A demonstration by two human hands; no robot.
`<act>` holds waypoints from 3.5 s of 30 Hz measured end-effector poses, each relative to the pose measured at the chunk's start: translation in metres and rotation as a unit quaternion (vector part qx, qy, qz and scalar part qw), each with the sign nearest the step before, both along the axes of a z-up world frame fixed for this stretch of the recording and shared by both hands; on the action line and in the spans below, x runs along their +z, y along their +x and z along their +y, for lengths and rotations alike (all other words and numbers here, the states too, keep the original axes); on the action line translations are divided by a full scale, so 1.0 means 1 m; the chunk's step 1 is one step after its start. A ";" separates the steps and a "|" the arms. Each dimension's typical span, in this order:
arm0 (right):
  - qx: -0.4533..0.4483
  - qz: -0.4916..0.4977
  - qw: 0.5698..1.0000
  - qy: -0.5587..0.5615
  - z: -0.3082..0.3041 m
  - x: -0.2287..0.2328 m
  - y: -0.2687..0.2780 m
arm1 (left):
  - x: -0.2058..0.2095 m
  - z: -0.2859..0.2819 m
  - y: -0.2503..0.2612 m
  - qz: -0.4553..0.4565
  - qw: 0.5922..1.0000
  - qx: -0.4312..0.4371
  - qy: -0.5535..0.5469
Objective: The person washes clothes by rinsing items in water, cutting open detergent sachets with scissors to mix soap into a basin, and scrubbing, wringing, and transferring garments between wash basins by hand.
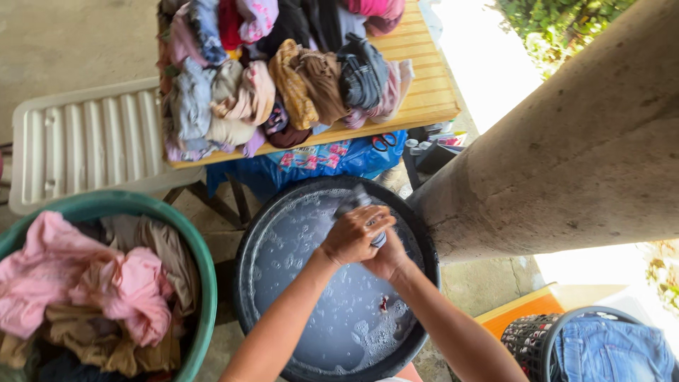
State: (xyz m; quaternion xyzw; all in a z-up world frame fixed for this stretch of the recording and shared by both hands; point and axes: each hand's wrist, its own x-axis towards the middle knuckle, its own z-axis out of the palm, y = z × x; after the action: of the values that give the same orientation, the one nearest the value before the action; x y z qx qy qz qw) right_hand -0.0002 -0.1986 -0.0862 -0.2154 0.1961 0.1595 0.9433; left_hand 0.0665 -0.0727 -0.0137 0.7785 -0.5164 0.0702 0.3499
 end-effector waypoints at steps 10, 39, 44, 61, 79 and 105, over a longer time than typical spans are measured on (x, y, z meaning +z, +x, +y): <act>-0.446 -0.069 0.824 -0.343 -0.164 0.047 0.179 | 0.047 0.009 0.006 0.039 0.998 0.005 -0.044; 0.239 -0.354 0.441 -0.789 -0.093 0.006 0.004 | -0.193 0.023 -0.084 0.434 0.816 -0.044 0.378; 0.562 -0.189 0.404 -0.696 -0.074 -0.061 -0.060 | -0.191 0.006 -0.112 0.394 0.855 -0.020 0.338; 0.284 -0.442 0.353 -0.774 -0.112 -0.046 -0.049 | -0.138 0.056 -0.101 0.177 0.950 0.173 0.189; 0.128 -0.494 0.522 -0.683 -0.055 0.103 -0.010 | 0.020 0.082 -0.065 0.296 0.941 0.148 -0.072; -0.125 0.020 0.988 0.088 0.028 0.034 0.000 | 0.003 -0.036 -0.066 0.253 0.778 0.392 -0.421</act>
State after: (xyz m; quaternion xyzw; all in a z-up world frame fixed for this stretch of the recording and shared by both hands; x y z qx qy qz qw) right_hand 0.0000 -0.1709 -0.0521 -0.1025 0.2255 0.0616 0.9669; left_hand 0.0004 -0.1091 -0.0107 0.6786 0.0212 0.2116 0.7030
